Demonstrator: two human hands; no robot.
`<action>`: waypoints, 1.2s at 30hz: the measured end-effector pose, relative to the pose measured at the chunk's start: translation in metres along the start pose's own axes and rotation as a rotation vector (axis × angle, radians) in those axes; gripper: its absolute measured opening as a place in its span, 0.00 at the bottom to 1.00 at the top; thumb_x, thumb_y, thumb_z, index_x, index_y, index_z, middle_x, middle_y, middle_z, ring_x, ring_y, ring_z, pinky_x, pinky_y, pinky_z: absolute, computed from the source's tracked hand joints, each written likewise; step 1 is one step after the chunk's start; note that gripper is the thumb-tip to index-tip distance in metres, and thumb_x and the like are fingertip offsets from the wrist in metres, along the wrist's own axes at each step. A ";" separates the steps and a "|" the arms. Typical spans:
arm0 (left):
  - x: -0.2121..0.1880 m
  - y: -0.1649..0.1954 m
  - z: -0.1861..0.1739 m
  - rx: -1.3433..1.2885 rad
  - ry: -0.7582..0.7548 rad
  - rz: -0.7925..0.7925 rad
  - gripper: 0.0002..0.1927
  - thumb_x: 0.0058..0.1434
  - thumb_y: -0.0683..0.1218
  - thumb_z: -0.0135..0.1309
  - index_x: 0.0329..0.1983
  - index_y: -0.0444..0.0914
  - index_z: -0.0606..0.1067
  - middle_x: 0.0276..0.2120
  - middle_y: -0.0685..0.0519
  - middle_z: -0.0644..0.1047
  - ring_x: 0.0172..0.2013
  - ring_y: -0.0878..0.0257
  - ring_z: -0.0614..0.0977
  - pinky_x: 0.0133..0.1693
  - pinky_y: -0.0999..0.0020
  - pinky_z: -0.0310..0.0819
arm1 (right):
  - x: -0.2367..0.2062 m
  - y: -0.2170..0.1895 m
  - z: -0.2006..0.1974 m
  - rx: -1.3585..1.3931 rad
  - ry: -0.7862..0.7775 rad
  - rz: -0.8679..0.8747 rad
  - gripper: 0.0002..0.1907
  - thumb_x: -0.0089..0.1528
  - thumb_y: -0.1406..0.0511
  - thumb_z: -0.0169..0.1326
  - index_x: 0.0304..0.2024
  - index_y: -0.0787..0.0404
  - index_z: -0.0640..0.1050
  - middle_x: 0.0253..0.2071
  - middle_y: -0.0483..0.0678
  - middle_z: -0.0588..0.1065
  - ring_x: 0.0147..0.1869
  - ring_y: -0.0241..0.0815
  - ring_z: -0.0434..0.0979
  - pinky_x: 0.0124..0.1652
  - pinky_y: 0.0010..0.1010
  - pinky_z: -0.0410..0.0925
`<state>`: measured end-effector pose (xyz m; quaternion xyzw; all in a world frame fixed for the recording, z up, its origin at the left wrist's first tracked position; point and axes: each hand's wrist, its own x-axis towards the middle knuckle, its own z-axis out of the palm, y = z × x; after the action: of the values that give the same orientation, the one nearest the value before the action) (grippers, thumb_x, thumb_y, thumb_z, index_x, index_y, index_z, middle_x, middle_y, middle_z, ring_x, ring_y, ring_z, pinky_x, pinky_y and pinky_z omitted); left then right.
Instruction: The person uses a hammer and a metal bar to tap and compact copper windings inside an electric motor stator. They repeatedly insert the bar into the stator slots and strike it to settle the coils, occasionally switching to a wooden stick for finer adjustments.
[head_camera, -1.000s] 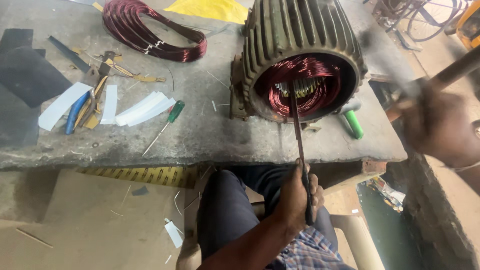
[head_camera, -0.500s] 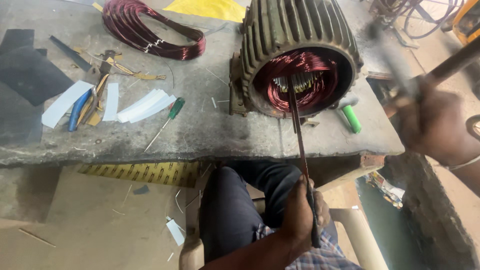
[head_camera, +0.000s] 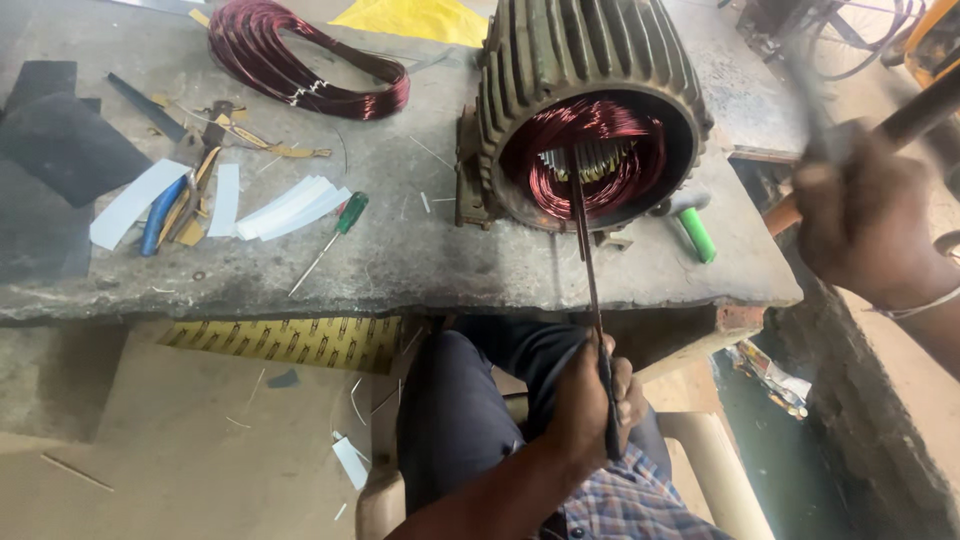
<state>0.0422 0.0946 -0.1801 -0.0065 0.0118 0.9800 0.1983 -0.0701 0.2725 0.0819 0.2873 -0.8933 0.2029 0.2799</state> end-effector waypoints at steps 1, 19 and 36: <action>0.006 0.005 0.004 -0.032 -0.071 -0.025 0.16 0.79 0.61 0.36 0.43 0.49 0.68 0.18 0.54 0.65 0.14 0.61 0.67 0.15 0.68 0.58 | -0.006 0.007 0.009 0.145 0.083 0.073 0.11 0.68 0.62 0.47 0.39 0.64 0.72 0.27 0.58 0.72 0.29 0.58 0.74 0.33 0.48 0.69; 0.036 0.032 0.061 0.196 0.110 -0.051 0.36 0.75 0.70 0.30 0.20 0.42 0.61 0.10 0.53 0.59 0.10 0.63 0.61 0.14 0.69 0.52 | -0.007 -0.008 0.047 -0.346 -0.592 0.104 0.19 0.70 0.54 0.44 0.41 0.63 0.75 0.23 0.58 0.74 0.27 0.54 0.76 0.32 0.45 0.69; 0.047 0.041 0.058 0.146 0.045 -0.016 0.28 0.78 0.67 0.34 0.29 0.43 0.60 0.15 0.56 0.61 0.11 0.66 0.61 0.11 0.71 0.53 | 0.000 -0.035 0.046 -0.539 -0.794 0.199 0.19 0.68 0.51 0.50 0.46 0.60 0.75 0.23 0.59 0.77 0.30 0.57 0.81 0.36 0.47 0.73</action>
<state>-0.0178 0.0769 -0.1221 -0.0139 0.0877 0.9746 0.2057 -0.0656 0.2220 0.0537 0.1730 -0.9749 -0.1350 -0.0386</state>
